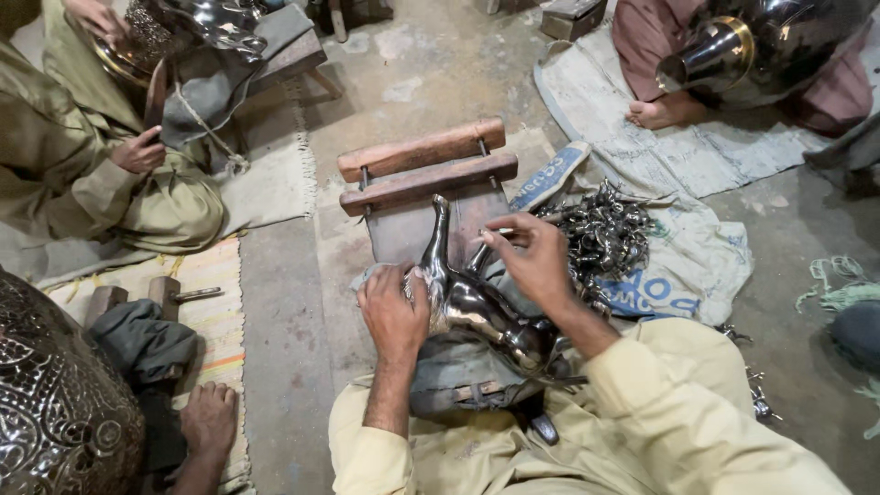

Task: The person sits on the floor and polishes a small metal animal sculpture using a cloth and a small tool. They wipe the surface, then use a pointed tool to work on fine details, repeatedly turning the sculpture to access different areas.

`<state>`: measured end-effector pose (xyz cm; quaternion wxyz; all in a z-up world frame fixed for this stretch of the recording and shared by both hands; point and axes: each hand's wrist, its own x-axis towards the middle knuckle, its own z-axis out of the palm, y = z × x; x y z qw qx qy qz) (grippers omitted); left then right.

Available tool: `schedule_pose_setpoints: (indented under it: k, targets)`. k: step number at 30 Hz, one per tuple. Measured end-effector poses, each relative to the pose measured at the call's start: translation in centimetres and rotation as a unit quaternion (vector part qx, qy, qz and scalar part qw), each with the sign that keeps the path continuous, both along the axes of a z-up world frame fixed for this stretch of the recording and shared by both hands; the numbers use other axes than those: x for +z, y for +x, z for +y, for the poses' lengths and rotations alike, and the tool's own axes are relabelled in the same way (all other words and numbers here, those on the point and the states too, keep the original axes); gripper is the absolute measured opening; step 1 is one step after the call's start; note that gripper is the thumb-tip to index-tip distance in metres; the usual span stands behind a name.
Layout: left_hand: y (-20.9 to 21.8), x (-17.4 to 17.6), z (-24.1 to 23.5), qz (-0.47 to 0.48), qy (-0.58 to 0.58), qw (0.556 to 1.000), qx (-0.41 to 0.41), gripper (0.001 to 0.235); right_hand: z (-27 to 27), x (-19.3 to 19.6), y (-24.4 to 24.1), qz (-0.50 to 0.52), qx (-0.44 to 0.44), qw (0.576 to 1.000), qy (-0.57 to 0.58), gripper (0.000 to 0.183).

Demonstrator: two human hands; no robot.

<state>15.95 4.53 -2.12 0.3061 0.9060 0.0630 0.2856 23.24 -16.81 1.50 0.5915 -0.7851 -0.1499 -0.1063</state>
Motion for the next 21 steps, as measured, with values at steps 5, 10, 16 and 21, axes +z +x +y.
schedule_pose_setpoints:
  k: [5,10,16,21]
  targets:
    - [-0.5,0.0,0.0,-0.01,-0.01,1.0,-0.01,0.029,4.3,-3.2,2.9,0.046,-0.03,0.99,0.134,0.015]
    - [-0.7,0.2,-0.1,-0.019,-0.014,1.0,-0.014,0.029,6.3,-6.3,4.2,0.089,-0.024,0.977,0.194,0.011]
    - [-0.7,0.2,0.1,-0.025,-0.024,0.999,-0.013,0.027,6.7,-8.1,5.6,0.065,-0.002,0.967,0.248,0.01]
    - [-0.7,0.1,0.1,-0.037,-0.02,0.999,-0.015,0.026,6.8,-8.5,5.9,0.057,-0.003,0.966,0.252,0.01]
